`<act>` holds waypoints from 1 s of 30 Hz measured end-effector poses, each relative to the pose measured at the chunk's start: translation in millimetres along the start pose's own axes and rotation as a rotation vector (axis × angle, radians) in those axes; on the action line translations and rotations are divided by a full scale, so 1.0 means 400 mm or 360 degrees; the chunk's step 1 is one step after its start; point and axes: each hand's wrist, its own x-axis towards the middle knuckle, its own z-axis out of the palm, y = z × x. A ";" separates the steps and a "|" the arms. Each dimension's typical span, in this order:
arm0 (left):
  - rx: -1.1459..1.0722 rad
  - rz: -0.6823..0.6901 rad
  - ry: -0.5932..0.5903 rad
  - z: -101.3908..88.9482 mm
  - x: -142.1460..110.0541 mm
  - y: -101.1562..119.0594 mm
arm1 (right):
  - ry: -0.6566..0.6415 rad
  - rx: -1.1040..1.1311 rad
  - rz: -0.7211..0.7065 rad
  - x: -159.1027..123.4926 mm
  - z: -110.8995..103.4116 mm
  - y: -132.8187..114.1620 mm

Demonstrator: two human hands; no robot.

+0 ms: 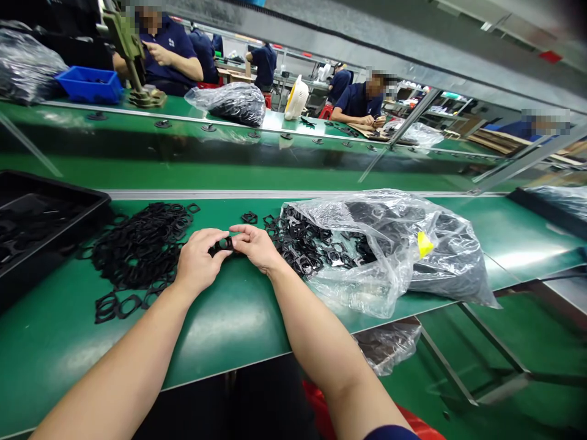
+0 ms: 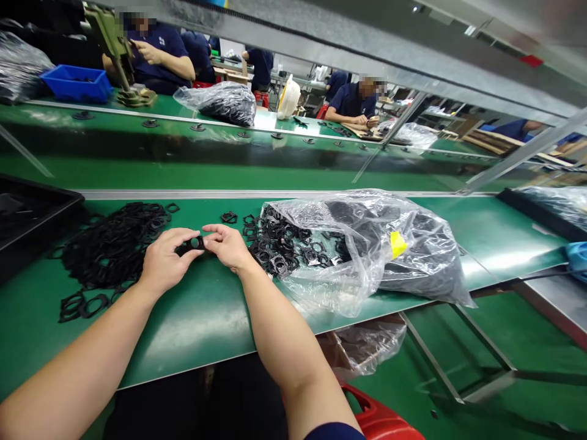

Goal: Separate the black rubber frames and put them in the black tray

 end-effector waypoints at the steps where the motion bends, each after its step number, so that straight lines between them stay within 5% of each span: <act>1: -0.0004 0.0015 -0.0013 0.000 0.000 0.000 | -0.0019 0.0016 0.0001 -0.001 0.001 0.000; 12: -0.0093 -0.0127 -0.0045 -0.009 0.004 -0.002 | -0.0015 0.0252 0.0071 -0.007 0.003 -0.006; 30: -0.0010 0.0001 -0.0087 -0.008 0.008 -0.015 | -0.0027 0.0178 0.0044 -0.007 0.007 -0.001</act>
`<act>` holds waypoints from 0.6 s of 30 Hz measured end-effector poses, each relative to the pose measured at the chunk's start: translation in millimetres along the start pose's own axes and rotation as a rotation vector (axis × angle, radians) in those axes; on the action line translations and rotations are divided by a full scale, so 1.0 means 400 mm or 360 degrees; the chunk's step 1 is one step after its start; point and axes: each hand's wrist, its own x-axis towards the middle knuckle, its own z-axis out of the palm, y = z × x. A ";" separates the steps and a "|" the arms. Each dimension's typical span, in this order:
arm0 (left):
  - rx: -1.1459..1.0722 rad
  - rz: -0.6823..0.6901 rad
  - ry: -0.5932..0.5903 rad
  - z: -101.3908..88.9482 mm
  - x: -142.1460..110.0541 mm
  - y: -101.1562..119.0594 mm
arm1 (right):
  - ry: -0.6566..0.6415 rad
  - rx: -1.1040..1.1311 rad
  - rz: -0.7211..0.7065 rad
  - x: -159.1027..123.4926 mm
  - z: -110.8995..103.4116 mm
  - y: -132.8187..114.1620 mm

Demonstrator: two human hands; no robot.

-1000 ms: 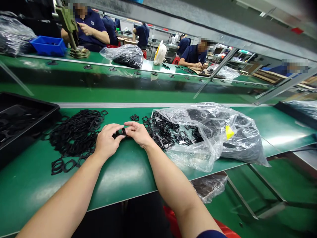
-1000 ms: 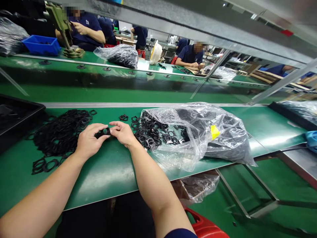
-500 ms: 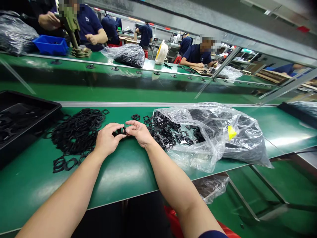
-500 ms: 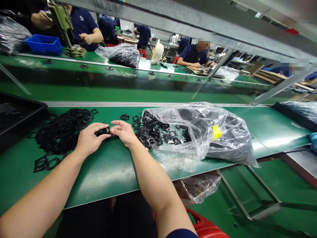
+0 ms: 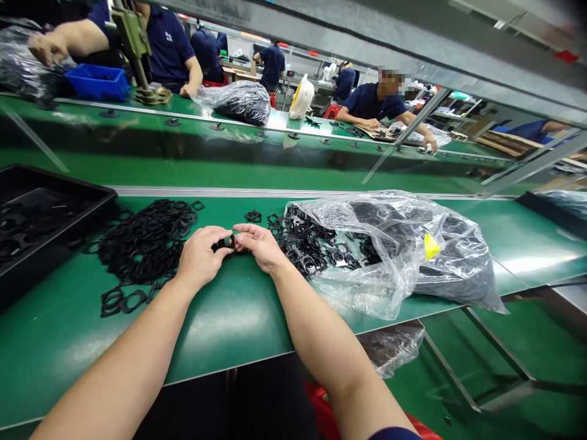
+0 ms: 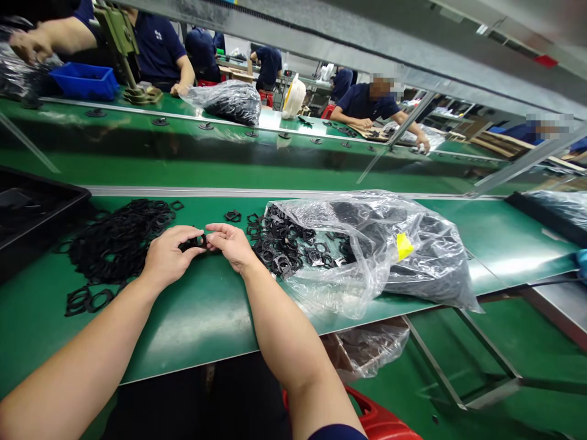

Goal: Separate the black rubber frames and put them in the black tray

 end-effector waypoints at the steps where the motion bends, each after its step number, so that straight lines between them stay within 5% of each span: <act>1: -0.0003 -0.0001 -0.0009 0.000 -0.001 0.001 | 0.0002 0.0014 0.0013 0.000 0.001 0.001; 6: -0.0368 -0.0138 0.0118 0.005 -0.001 0.013 | 0.0039 0.0073 0.0015 0.003 -0.002 -0.004; 12: -0.1516 -0.1085 0.0157 0.005 0.017 0.024 | 0.0064 0.0077 -0.0029 0.003 -0.003 -0.016; 18: -0.1811 -0.1248 0.0089 -0.002 0.021 0.026 | 0.0054 0.0024 -0.0020 0.001 0.003 -0.013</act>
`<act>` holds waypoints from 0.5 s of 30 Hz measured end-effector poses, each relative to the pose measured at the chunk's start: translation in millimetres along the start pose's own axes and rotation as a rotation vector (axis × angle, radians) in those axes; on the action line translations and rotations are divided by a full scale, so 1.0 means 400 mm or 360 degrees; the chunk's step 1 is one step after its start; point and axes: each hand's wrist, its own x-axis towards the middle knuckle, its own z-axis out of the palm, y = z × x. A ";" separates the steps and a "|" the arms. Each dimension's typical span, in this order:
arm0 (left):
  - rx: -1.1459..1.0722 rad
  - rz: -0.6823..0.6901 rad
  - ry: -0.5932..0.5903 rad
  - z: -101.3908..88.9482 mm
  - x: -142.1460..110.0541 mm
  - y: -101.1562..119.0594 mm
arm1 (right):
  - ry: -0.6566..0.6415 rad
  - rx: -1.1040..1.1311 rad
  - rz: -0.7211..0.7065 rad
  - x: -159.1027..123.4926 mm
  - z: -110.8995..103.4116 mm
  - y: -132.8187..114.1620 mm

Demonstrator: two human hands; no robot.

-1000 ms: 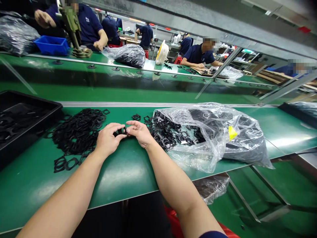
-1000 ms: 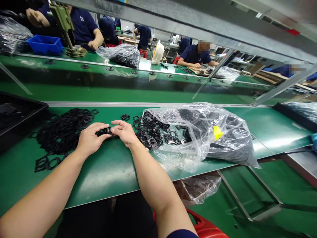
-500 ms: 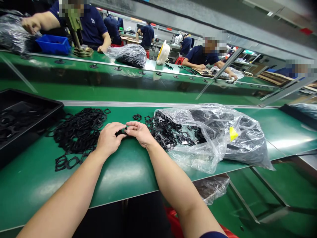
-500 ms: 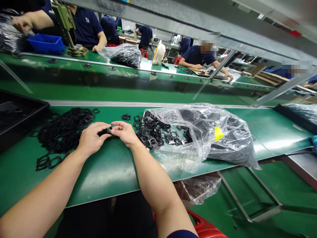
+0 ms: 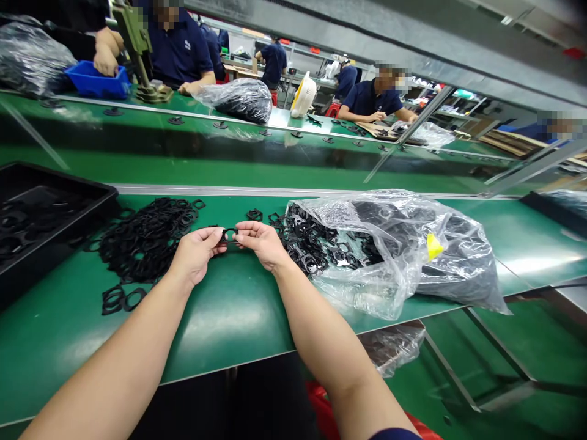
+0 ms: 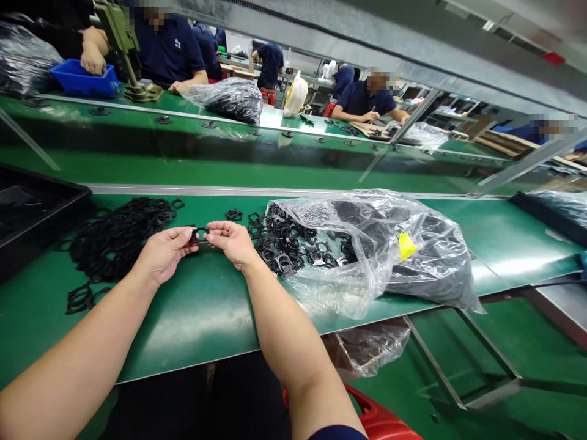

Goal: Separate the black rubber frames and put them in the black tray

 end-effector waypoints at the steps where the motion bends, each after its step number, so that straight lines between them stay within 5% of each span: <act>1: -0.0013 -0.0013 -0.0001 -0.001 0.000 -0.001 | 0.0002 -0.0010 -0.0001 0.000 0.000 0.001; 15: -0.0109 -0.0121 -0.0082 -0.009 0.003 -0.006 | -0.0003 -0.0078 -0.0003 0.003 0.001 0.011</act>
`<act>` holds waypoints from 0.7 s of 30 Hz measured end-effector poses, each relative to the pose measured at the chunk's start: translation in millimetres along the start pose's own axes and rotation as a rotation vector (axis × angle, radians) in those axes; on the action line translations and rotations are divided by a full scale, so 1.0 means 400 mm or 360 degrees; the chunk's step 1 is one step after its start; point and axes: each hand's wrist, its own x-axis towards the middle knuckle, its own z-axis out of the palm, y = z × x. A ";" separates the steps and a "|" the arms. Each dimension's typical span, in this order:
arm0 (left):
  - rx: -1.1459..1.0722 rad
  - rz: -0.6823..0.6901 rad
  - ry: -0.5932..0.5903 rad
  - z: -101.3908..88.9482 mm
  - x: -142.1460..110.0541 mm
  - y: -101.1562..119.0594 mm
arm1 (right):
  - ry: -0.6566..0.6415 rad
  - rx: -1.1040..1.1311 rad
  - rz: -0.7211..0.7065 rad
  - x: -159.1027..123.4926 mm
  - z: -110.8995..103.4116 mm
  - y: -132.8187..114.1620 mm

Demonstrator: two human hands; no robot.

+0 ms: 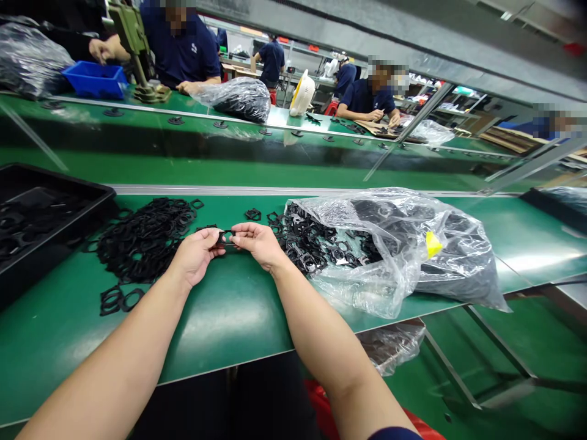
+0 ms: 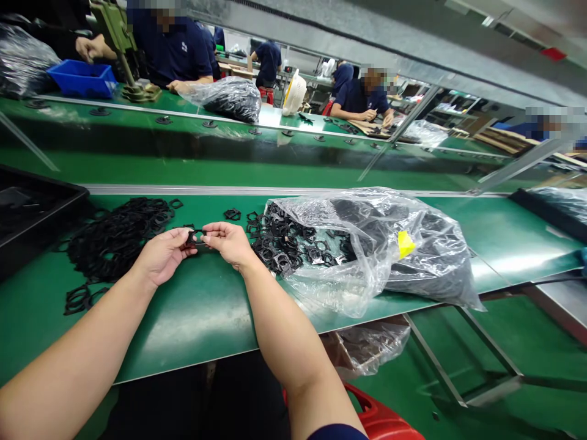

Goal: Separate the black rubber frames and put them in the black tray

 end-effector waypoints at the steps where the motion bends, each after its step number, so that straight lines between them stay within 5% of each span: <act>1: -0.0015 -0.0003 -0.0004 0.001 -0.001 0.000 | -0.0003 0.0001 -0.0002 0.000 0.000 0.000; 15: -0.0123 -0.0190 -0.0074 0.002 -0.003 0.012 | 0.0016 -0.0019 -0.0073 0.000 0.001 -0.001; 21: 0.0081 0.0042 0.0148 0.012 -0.010 0.009 | 0.0042 -0.0069 -0.0124 -0.004 0.006 -0.005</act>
